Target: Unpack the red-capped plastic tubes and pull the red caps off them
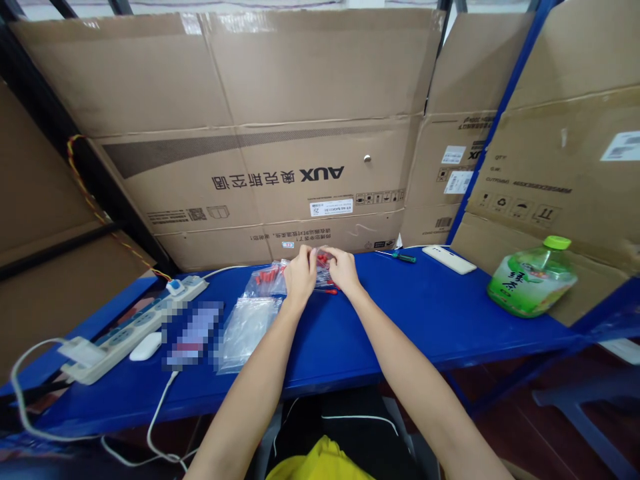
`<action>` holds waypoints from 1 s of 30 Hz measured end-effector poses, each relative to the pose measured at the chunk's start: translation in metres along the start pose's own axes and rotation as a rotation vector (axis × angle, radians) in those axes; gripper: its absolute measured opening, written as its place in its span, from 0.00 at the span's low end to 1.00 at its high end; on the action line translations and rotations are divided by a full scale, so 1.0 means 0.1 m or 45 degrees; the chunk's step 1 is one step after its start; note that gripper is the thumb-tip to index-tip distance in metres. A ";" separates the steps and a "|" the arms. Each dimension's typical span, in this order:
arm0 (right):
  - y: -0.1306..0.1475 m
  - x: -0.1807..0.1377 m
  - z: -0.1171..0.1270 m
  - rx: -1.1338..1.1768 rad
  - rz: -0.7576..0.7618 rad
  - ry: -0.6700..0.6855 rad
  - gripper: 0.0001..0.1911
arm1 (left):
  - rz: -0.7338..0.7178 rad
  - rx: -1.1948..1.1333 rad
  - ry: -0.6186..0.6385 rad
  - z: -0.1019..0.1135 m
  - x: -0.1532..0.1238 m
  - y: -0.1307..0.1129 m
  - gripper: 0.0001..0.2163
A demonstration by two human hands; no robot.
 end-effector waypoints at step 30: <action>-0.20 0.03 -0.27 0.522 -0.142 0.116 0.29 | 0.255 -1.633 -0.117 -0.44 0.11 0.50 0.19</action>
Point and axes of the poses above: each hand's wrist, its own x-axis towards the middle knuckle, its own z-axis out of the back of the hand, y = z × x, the point moved 9 cm from there along x, towards the middle knuckle, and after that the axes turned 11 degrees about y, right-handed, at the moved point
